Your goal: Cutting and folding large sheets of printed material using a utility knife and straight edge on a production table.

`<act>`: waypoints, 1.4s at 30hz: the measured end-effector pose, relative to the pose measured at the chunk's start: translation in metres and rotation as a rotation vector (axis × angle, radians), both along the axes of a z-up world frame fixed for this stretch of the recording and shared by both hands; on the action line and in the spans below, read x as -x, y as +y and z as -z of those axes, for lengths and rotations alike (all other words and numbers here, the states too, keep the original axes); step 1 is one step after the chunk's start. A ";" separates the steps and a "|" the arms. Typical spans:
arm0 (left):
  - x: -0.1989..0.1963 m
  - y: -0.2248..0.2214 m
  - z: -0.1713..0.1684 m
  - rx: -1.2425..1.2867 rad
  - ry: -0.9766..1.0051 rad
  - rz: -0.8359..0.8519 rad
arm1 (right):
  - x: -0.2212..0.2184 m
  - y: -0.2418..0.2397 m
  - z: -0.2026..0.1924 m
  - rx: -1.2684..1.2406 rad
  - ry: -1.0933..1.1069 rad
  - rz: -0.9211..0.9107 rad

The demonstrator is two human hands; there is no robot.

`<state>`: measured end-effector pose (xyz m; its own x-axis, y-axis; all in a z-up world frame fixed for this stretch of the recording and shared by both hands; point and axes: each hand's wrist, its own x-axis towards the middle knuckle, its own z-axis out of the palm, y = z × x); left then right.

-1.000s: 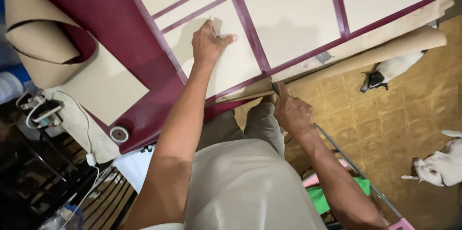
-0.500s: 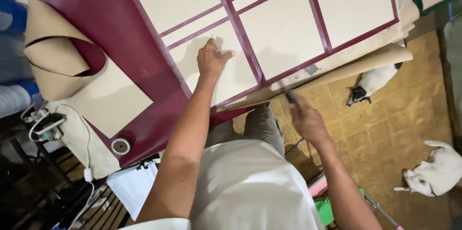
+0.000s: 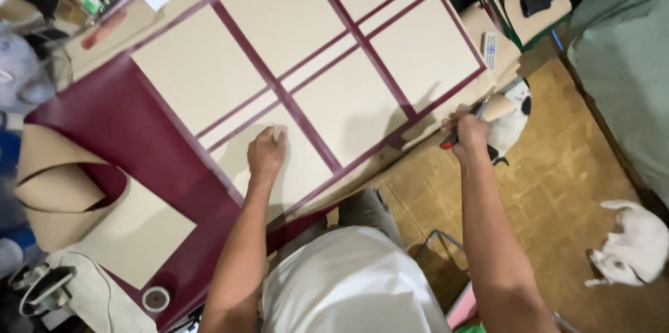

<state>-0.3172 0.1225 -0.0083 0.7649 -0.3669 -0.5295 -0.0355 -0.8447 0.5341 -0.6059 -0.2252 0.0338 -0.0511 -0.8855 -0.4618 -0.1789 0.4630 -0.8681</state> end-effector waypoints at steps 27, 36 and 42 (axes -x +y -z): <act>-0.249 -0.406 0.076 0.074 -0.491 0.144 | -0.003 -0.079 -0.008 -0.322 0.327 0.169; -0.265 -0.410 0.063 0.032 -0.565 0.430 | -0.014 -0.094 -0.007 -0.383 0.261 0.069; -0.248 -0.381 -0.049 -0.017 -0.404 0.628 | -0.013 -0.096 -0.015 -0.371 0.098 0.092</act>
<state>-0.0695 -0.2587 0.0406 0.5508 -0.7928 -0.2610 -0.7046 -0.6093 0.3637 -0.5926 -0.3212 0.0483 -0.1824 -0.6491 -0.7385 -0.1957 0.7601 -0.6197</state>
